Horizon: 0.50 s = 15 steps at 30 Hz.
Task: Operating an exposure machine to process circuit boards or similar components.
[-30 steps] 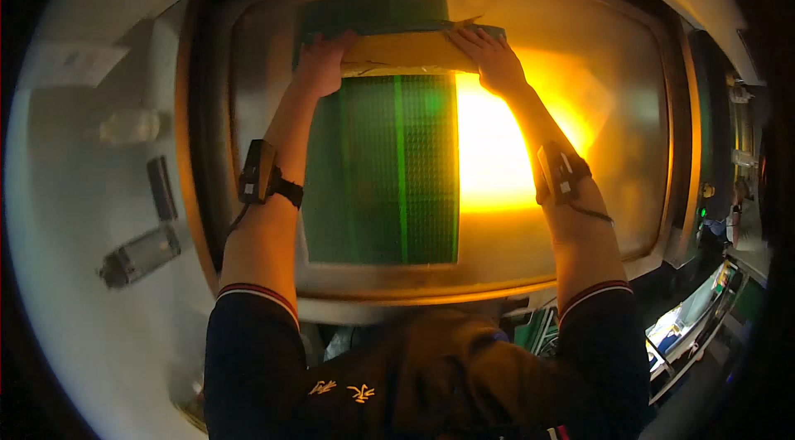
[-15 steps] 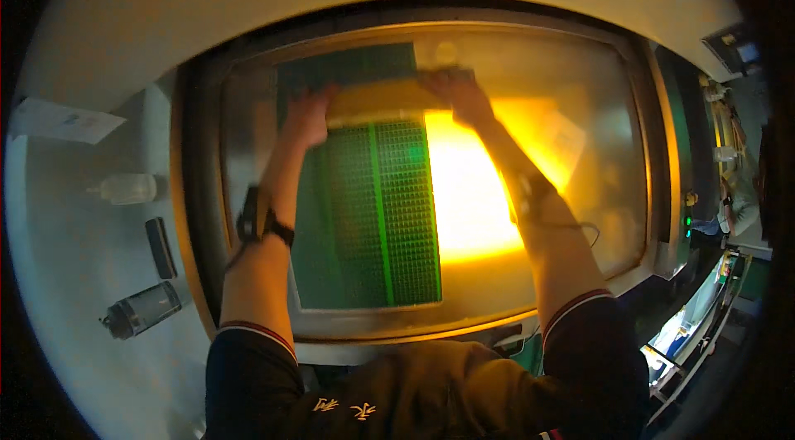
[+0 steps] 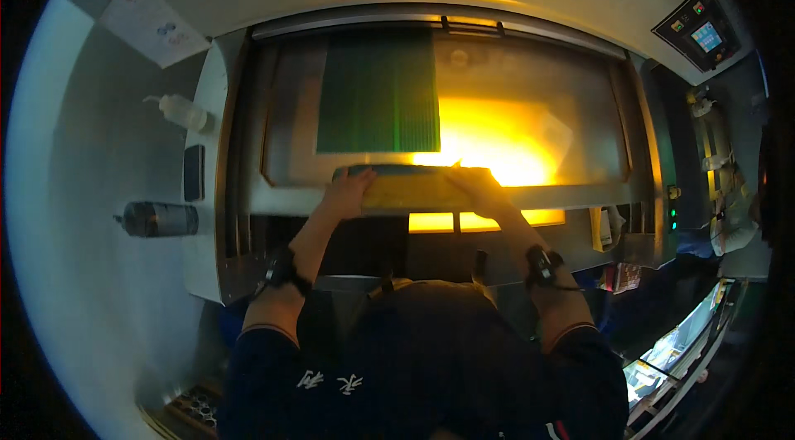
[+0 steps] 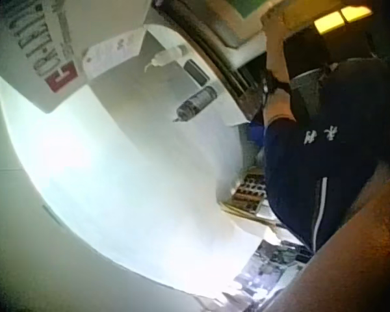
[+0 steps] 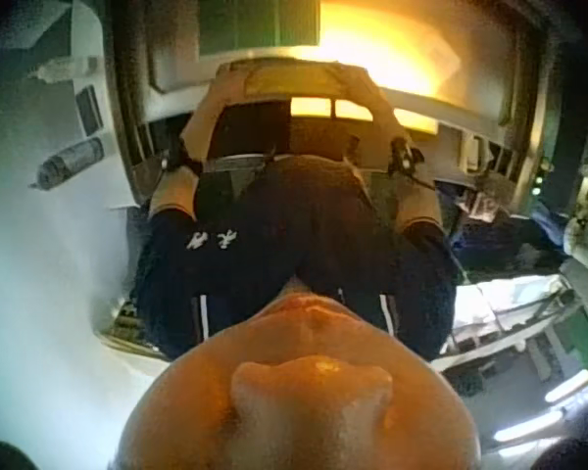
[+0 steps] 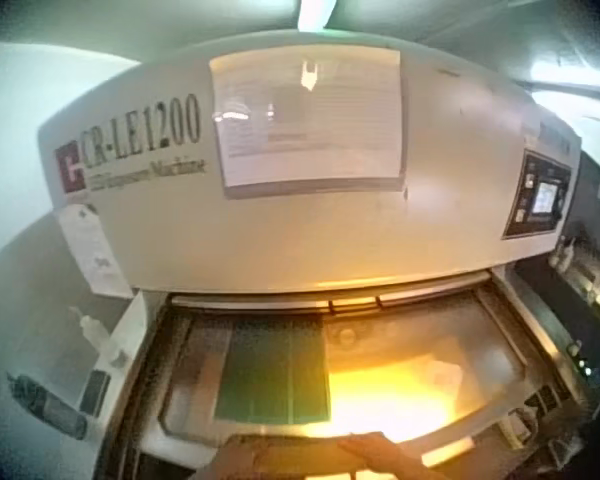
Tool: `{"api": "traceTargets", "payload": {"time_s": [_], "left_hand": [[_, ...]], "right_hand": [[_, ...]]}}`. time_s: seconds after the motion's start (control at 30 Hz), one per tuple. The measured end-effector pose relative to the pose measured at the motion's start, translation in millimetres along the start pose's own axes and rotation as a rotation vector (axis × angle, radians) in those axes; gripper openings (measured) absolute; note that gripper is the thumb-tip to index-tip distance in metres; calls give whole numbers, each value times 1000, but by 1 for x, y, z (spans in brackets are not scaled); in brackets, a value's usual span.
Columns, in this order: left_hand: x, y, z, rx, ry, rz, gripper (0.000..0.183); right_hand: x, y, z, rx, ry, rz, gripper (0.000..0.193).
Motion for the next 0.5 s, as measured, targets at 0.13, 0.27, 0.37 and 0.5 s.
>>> {"api": "traceTargets", "payload": {"time_s": [0.13, 0.27, 0.37, 0.5], "left_hand": [[-2, 6, -22, 53, 167, -16, 74], [-44, 16, -67, -26, 258, 25, 71], [-109, 14, -80, -104, 156, -68, 69], [-193, -2, -80, -66, -44, -246, 76]], "right_hand": [[61, -41, -11, -235, 17, -235, 77], [16, -64, -69, -227, 192, 35, 65], [-38, -84, -107, -396, -137, -167, 62], [-65, -102, -130, -468, -189, -81, 64]]}}
Point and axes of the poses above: each hand's wrist, its own z-axis towards the middle knuckle, its own x-axis out of the back of the hand, y = z × x, the point moved 6 cm from there along z, towards the middle knuckle, and after that the axes turned 10 degrees about -z, right-handed, at the moved point
